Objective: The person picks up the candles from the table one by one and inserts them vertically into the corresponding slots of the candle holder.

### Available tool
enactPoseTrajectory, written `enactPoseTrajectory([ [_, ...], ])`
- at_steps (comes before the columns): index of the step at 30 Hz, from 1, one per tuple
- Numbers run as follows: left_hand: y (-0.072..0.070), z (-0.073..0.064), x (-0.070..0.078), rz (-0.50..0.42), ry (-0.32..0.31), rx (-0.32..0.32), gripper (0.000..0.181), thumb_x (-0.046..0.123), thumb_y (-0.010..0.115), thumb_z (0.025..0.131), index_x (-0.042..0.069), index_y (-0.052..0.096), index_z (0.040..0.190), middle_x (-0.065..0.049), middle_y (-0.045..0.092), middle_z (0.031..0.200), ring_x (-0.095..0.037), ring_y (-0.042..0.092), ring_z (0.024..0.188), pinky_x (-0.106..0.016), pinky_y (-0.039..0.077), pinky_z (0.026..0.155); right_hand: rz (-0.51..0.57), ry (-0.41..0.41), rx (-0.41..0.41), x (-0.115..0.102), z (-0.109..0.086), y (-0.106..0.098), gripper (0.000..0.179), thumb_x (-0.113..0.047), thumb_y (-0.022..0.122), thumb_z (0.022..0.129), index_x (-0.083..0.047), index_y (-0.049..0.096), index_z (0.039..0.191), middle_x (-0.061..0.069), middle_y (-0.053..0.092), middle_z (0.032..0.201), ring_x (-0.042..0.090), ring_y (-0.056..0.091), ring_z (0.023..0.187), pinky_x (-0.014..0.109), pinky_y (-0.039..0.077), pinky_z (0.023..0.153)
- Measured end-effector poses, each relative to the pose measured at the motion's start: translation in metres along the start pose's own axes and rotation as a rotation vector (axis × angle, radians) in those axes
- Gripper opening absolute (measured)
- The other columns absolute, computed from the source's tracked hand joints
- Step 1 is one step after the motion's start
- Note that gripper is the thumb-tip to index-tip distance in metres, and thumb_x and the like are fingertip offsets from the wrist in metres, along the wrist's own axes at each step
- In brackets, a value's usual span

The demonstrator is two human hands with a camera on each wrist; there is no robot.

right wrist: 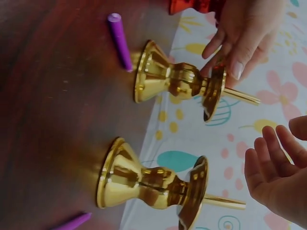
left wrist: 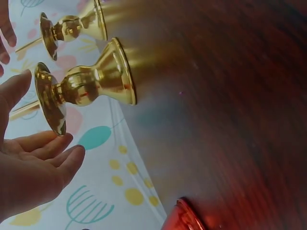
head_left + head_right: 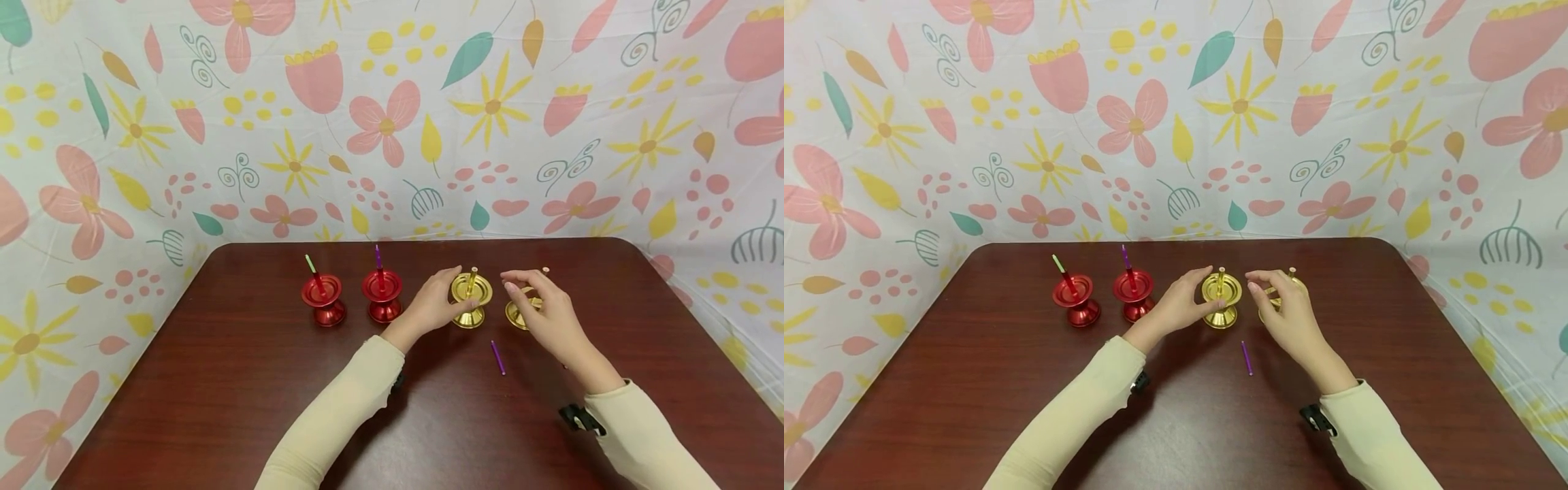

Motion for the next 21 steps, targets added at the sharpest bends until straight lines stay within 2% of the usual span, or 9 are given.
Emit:
enactPoseTrajectory([
  [7, 0.001, 0.003, 0.0, -0.01, -0.028, -0.028, 0.074, 0.039, 0.07, 0.088, 0.004, 0.039, 0.146, -0.013, 0.045, 0.144, -0.024, 0.042, 0.134, -0.034, 0.034, 0.11, -0.092, -0.12, -0.037, 0.004, -0.004, 0.003, 0.017, -0.004, 0.067, 0.088, -0.003, 0.068, 0.105, 0.004, 0.066, 0.093, 0.009, 0.054, 0.085, 0.017, 0.049, 0.065],
  [11, 0.0, 0.003, 0.001, -0.005, -0.042, -0.042, 0.074, 0.04, 0.07, 0.087, 0.003, 0.041, 0.144, -0.013, 0.047, 0.142, -0.024, 0.044, 0.132, -0.034, 0.035, 0.109, -0.162, -0.193, -0.088, 0.005, -0.007, 0.006, 0.015, -0.004, 0.071, 0.085, -0.002, 0.068, 0.099, 0.004, 0.067, 0.091, 0.018, 0.058, 0.087, 0.03, 0.048, 0.075],
  [15, -0.001, 0.002, 0.002, 0.003, -0.038, -0.044, 0.073, 0.039, 0.07, 0.087, 0.002, 0.041, 0.144, -0.014, 0.048, 0.141, -0.025, 0.044, 0.131, -0.034, 0.035, 0.108, -0.233, -0.222, -0.163, 0.008, -0.011, 0.01, 0.014, -0.007, 0.073, 0.082, -0.003, 0.068, 0.095, 0.005, 0.067, 0.091, 0.026, 0.061, 0.093, 0.042, 0.047, 0.083],
  [18, -0.001, 0.001, 0.003, 0.013, -0.035, -0.04, 0.073, 0.04, 0.069, 0.088, 0.002, 0.042, 0.144, -0.014, 0.049, 0.141, -0.024, 0.045, 0.131, -0.033, 0.035, 0.108, -0.294, -0.235, -0.224, 0.01, -0.015, 0.014, 0.013, -0.01, 0.075, 0.081, -0.006, 0.068, 0.091, 0.004, 0.067, 0.087, 0.025, 0.062, 0.088, 0.045, 0.05, 0.079],
  [21, 0.0, 0.001, 0.004, 0.015, -0.032, -0.038, 0.072, 0.04, 0.069, 0.088, 0.003, 0.042, 0.143, -0.014, 0.049, 0.14, -0.025, 0.045, 0.13, -0.033, 0.035, 0.108, -0.347, -0.259, -0.286, 0.011, -0.017, 0.018, 0.012, -0.011, 0.076, 0.079, -0.007, 0.068, 0.086, 0.002, 0.066, 0.081, 0.021, 0.061, 0.079, 0.041, 0.051, 0.07],
])
Point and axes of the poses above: each hand's wrist, its own z-axis towards the middle knuckle, its own y-axis out of the palm, x = y × z, the point moved 4 cm from there along z, towards the middle knuckle
